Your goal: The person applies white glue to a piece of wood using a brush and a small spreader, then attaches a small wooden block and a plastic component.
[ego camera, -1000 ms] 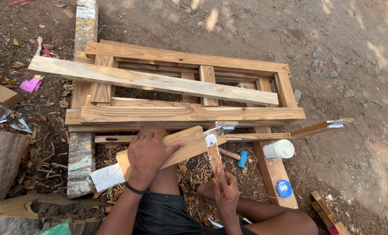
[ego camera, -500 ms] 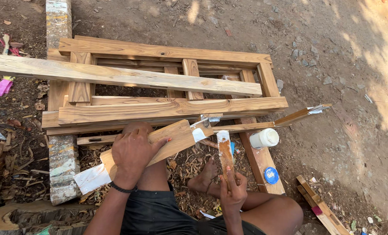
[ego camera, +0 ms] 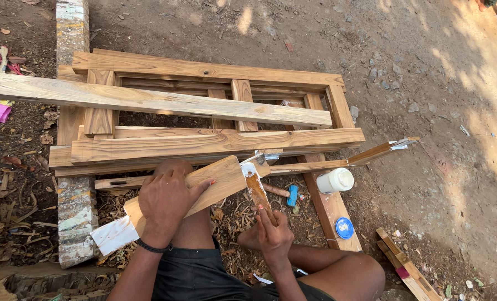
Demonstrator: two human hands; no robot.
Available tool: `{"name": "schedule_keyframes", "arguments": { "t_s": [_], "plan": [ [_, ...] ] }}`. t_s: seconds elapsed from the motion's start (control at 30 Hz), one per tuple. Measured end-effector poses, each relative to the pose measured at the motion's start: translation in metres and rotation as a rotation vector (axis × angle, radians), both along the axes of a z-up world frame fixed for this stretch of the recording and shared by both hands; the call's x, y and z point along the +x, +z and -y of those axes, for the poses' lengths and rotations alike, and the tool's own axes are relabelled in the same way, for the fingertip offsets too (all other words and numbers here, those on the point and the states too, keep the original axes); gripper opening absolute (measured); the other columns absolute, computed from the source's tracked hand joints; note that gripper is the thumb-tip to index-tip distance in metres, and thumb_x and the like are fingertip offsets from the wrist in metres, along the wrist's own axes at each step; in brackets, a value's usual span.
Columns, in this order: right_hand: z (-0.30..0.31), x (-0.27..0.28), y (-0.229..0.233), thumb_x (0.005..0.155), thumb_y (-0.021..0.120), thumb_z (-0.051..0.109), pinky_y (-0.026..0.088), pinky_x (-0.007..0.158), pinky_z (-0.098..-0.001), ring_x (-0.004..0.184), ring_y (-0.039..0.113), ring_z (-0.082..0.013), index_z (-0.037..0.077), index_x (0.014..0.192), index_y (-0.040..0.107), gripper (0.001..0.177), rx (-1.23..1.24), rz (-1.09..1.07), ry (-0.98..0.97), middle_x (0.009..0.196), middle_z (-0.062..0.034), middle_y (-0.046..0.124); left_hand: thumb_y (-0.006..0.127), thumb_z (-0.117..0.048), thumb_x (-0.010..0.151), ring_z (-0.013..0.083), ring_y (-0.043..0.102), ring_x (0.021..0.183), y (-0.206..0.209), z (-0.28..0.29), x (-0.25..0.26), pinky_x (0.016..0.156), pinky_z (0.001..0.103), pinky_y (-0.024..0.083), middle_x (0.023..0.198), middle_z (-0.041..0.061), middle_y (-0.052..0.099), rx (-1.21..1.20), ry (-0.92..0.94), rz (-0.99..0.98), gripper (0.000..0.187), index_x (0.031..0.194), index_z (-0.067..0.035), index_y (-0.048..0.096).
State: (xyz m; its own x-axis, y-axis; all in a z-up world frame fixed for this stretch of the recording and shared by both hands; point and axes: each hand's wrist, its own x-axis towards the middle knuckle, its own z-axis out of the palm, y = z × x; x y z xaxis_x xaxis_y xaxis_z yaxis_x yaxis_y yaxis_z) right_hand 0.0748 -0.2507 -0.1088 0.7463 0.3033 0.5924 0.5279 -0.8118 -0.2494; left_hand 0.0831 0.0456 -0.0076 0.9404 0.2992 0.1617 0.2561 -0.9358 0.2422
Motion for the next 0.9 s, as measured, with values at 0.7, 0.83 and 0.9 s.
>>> {"name": "schedule_keyframes", "arguments": {
  "t_s": [0.7, 0.83, 0.9],
  "plan": [
    [0.027, -0.014, 0.011, 0.086, 0.080, 0.011, 0.058, 0.062, -0.0382, 0.076, 0.069, -0.0233, 0.018, 0.130, 0.072, 0.046, 0.131, -0.151, -0.158, 0.099, -0.0114, 0.066, 0.060, -0.084, 0.081, 0.0252, 0.073, 0.065, 0.002, 0.004, -0.002, 0.071, 0.040, 0.058, 0.070, 0.011, 0.074, 0.030, 0.024, 0.027, 0.081, 0.087, -0.006, 0.079],
    [0.035, -0.005, 0.009, 0.083, 0.081, 0.010, 0.058, 0.061, -0.0406, 0.075, 0.069, -0.0254, 0.018, 0.129, 0.074, 0.047, 0.030, -0.141, -0.212, 0.098, -0.0130, 0.067, 0.060, -0.083, 0.079, 0.0256, 0.074, 0.067, 0.001, 0.007, 0.001, 0.067, 0.041, 0.058, 0.069, 0.011, 0.074, 0.059, 0.023, 0.065, 0.079, 0.090, -0.008, 0.080],
    [0.043, 0.003, 0.011, 0.084, 0.081, 0.010, 0.058, 0.063, -0.0403, 0.078, 0.069, -0.0253, 0.017, 0.130, 0.072, 0.048, 0.041, -0.120, -0.246, 0.100, -0.0133, 0.066, 0.059, -0.084, 0.080, 0.0238, 0.074, 0.063, 0.002, 0.005, 0.001, 0.071, 0.040, 0.059, 0.066, 0.012, 0.073, 0.041, 0.026, 0.037, 0.081, 0.091, -0.006, 0.080]
  ]
}}
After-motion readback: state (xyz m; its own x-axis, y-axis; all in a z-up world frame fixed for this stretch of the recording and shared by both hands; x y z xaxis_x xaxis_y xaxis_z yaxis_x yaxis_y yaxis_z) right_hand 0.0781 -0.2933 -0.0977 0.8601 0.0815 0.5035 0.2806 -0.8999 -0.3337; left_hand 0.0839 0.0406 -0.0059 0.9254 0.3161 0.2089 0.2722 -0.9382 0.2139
